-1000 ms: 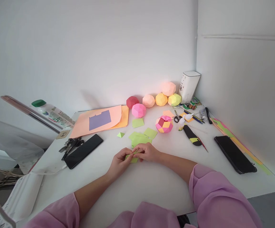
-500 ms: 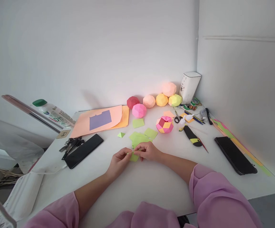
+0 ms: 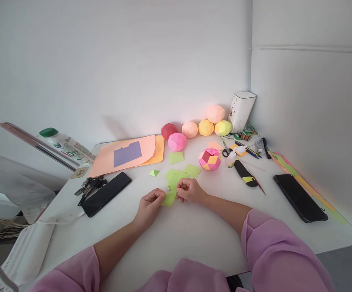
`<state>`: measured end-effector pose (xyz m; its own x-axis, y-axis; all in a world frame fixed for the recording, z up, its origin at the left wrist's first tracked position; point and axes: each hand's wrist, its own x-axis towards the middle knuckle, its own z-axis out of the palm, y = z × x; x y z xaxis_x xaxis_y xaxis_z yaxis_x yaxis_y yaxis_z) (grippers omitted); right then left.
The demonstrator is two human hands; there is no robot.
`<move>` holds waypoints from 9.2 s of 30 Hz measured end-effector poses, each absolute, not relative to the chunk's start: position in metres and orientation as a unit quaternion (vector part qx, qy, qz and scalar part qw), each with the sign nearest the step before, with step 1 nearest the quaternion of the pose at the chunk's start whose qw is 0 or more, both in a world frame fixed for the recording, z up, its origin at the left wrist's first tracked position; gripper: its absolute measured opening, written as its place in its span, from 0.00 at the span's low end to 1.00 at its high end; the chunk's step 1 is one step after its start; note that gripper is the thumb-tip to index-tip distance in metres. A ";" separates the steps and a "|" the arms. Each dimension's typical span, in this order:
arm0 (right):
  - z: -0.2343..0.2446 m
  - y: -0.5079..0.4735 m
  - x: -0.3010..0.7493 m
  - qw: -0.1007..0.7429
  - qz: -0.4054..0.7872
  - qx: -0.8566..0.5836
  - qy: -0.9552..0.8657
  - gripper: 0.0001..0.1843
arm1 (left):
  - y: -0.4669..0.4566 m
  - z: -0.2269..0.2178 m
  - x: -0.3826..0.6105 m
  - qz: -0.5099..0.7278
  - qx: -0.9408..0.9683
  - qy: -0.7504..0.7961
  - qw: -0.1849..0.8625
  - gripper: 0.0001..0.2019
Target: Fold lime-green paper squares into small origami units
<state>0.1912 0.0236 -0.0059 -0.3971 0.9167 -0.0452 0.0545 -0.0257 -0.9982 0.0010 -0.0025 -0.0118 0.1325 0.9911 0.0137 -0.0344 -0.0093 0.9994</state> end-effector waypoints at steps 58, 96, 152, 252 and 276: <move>-0.015 0.029 0.192 0.351 0.625 -0.339 -0.609 0.18 | -0.002 -0.014 0.002 0.497 0.515 0.375 0.589 0.13; -0.011 0.028 0.191 0.359 0.623 -0.341 -0.605 0.18 | -0.003 -0.011 0.004 0.482 0.474 0.398 0.620 0.15; -0.011 0.027 0.190 0.348 0.612 -0.351 -0.617 0.13 | -0.004 -0.011 0.003 0.456 0.492 0.393 0.629 0.14; -0.010 0.021 0.188 0.307 0.481 -0.353 -0.742 0.06 | -0.014 -0.010 0.002 0.363 0.564 0.497 0.551 0.17; -0.008 0.020 0.185 0.284 0.473 -0.340 -0.762 0.03 | -0.009 -0.010 0.002 0.365 0.647 0.431 0.512 0.15</move>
